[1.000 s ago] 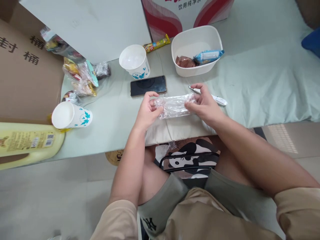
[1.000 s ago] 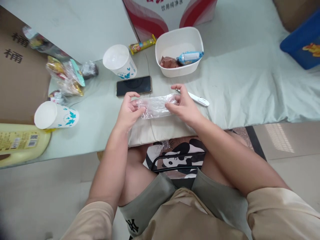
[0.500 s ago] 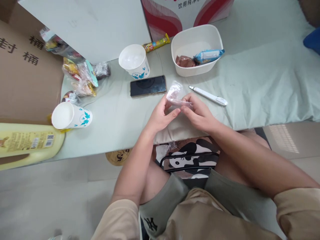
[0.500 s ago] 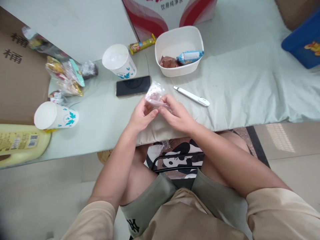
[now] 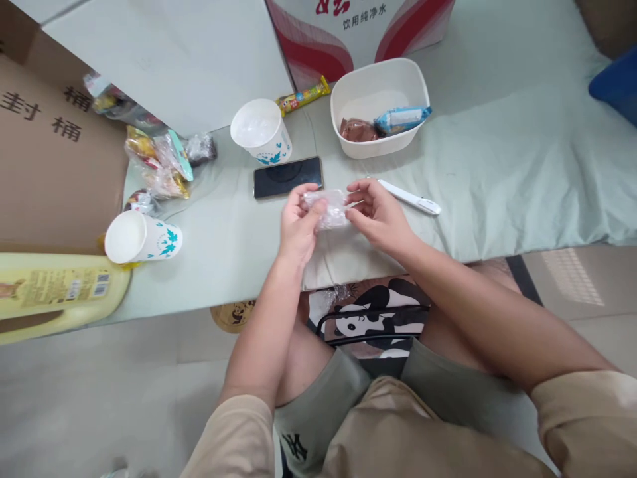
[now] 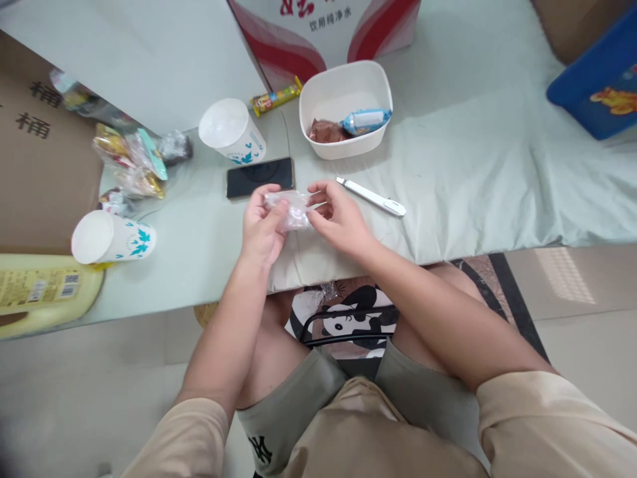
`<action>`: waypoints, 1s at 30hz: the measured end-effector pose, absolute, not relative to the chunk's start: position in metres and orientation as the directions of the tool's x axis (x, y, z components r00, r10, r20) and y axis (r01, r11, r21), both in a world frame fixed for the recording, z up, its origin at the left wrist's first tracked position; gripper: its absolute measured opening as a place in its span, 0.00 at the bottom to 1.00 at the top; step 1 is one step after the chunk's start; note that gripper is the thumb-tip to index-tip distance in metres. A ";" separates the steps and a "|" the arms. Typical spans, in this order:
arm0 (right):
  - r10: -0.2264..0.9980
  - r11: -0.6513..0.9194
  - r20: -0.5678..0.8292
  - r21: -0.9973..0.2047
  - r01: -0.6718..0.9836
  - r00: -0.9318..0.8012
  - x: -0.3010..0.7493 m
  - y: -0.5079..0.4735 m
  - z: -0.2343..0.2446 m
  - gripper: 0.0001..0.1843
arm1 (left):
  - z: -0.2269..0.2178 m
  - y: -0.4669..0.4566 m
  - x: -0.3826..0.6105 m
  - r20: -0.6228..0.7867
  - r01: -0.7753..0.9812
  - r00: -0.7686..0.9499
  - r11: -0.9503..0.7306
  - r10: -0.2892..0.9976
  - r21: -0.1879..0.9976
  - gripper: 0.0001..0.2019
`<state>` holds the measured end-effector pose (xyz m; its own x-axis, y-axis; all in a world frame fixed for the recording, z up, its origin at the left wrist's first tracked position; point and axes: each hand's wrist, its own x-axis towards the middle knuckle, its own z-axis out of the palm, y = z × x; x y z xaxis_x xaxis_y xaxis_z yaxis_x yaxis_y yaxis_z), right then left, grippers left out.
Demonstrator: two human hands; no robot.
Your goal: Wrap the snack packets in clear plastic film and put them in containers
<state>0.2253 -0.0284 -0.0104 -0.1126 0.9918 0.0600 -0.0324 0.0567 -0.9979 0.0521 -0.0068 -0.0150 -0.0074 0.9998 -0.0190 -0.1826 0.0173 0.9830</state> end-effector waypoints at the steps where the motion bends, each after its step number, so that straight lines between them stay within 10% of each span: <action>1: 0.993 0.054 0.055 -0.998 -0.012 -0.100 0.225 -0.027 -0.010 0.16 | -0.015 -0.002 0.047 0.026 -0.165 -0.115 -0.044 0.993 0.985 0.26; 6: 0.984 0.040 0.020 -0.993 0.111 -0.177 0.225 -0.025 0.001 0.07 | 0.012 0.037 0.006 0.317 0.188 -0.524 -0.255 0.791 0.948 0.17; 11: 0.955 0.068 0.011 -0.981 0.179 -0.298 0.222 -0.023 0.010 0.07 | 0.077 0.106 -0.004 0.615 0.761 -0.281 -0.219 0.737 0.611 0.14; 18: 0.938 0.075 -0.005 -0.973 0.217 -0.347 0.222 -0.016 0.012 0.07 | 0.100 0.189 0.004 -0.281 0.916 -0.010 0.121 0.960 0.382 0.11; 25: 0.930 0.124 0.028 -0.963 0.240 -0.368 0.224 -0.012 0.016 0.09 | 0.082 0.205 -0.008 -0.369 0.980 0.101 -0.028 0.924 0.198 0.24; 30: 0.926 0.148 0.025 -0.942 0.302 -0.378 0.230 -0.013 0.016 0.11 | 0.056 0.200 -0.006 -0.150 0.980 0.156 -0.133 0.976 0.151 0.31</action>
